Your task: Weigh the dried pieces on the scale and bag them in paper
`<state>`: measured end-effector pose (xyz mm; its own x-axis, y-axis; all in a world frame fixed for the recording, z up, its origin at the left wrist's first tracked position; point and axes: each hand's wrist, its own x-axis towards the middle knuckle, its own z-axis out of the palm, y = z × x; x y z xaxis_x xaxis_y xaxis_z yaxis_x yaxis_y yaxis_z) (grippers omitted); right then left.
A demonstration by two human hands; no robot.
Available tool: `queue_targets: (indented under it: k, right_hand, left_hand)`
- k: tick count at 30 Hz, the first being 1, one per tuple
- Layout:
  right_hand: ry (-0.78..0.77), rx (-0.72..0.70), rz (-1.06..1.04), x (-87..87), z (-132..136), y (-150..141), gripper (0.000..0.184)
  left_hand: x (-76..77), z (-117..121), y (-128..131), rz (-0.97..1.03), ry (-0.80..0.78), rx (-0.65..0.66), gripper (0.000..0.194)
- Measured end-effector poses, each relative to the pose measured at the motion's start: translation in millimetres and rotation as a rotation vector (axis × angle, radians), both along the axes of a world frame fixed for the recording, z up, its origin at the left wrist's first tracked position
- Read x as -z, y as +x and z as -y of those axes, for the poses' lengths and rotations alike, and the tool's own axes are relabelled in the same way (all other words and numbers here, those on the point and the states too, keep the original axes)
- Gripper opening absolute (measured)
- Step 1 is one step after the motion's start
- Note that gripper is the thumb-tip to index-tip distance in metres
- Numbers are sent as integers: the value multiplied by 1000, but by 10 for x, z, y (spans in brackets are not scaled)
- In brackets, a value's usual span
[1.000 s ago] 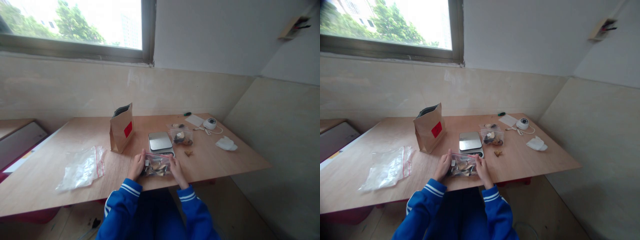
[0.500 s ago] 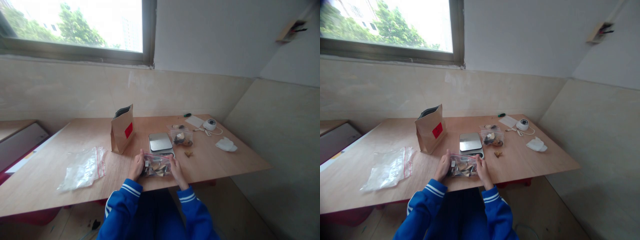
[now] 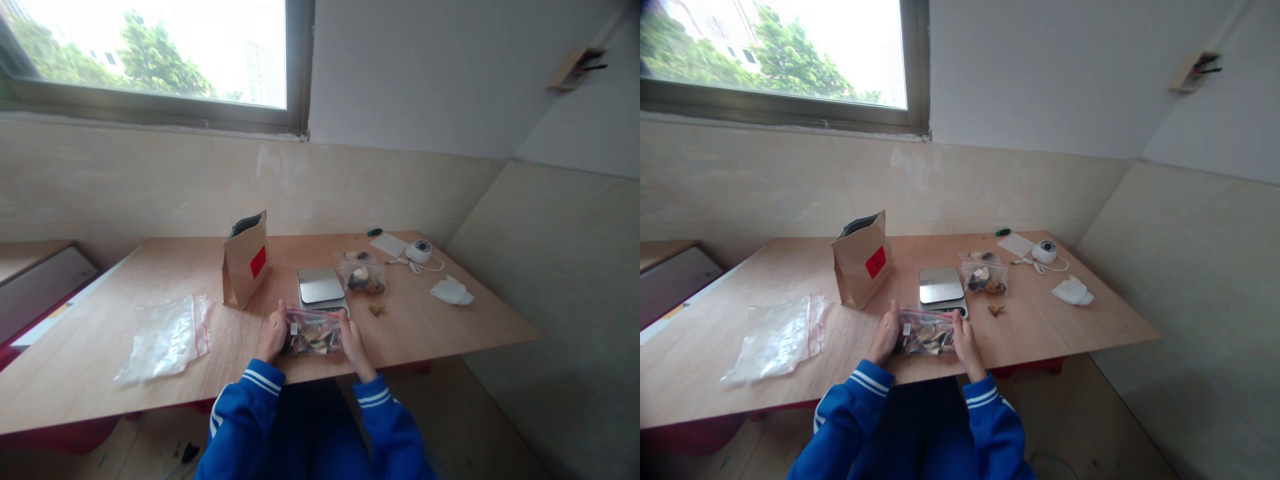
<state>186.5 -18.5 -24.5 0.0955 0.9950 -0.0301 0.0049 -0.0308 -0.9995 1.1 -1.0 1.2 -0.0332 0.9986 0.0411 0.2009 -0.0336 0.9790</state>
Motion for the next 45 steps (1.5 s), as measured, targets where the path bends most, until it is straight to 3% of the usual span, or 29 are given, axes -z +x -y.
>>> queue_targets:
  k: [8,14,19,22,27,31,34,36,39,42,45]
  right_hand:
    - [-81,203,-180,-83,102,42,60]
    - [-86,273,-223,-124,148,43,58]
    - [6,387,-178,-344,150,293,58]
    - [84,469,-105,-547,-50,598,58]
    - [173,513,132,-734,-701,1143,64]
    - [292,540,455,-692,-1061,1330,73]
    - [443,768,715,-598,-1009,1234,71]
    - [513,820,883,-509,-862,1095,67]
    - [543,667,1052,-352,-658,898,54]
    - [473,571,1115,-220,-632,826,39]
    - [427,459,1174,-192,-750,884,46]
  left_hand:
    - [121,-50,2,115,-17,81,76]
    - [163,-69,-17,119,36,-80,67]
    - [101,-72,-31,164,109,-97,69]
    - [97,-79,-39,162,127,-83,68]
    - [97,-84,-49,114,140,-77,67]
    - [79,-81,-52,138,139,-97,68]
    - [69,-82,-52,149,129,-103,68]
    - [63,-83,-49,137,123,-100,68]
    - [52,-85,-43,135,117,-87,68]
    - [45,-87,-41,155,102,-88,66]
    - [45,-89,-46,159,94,-95,66]
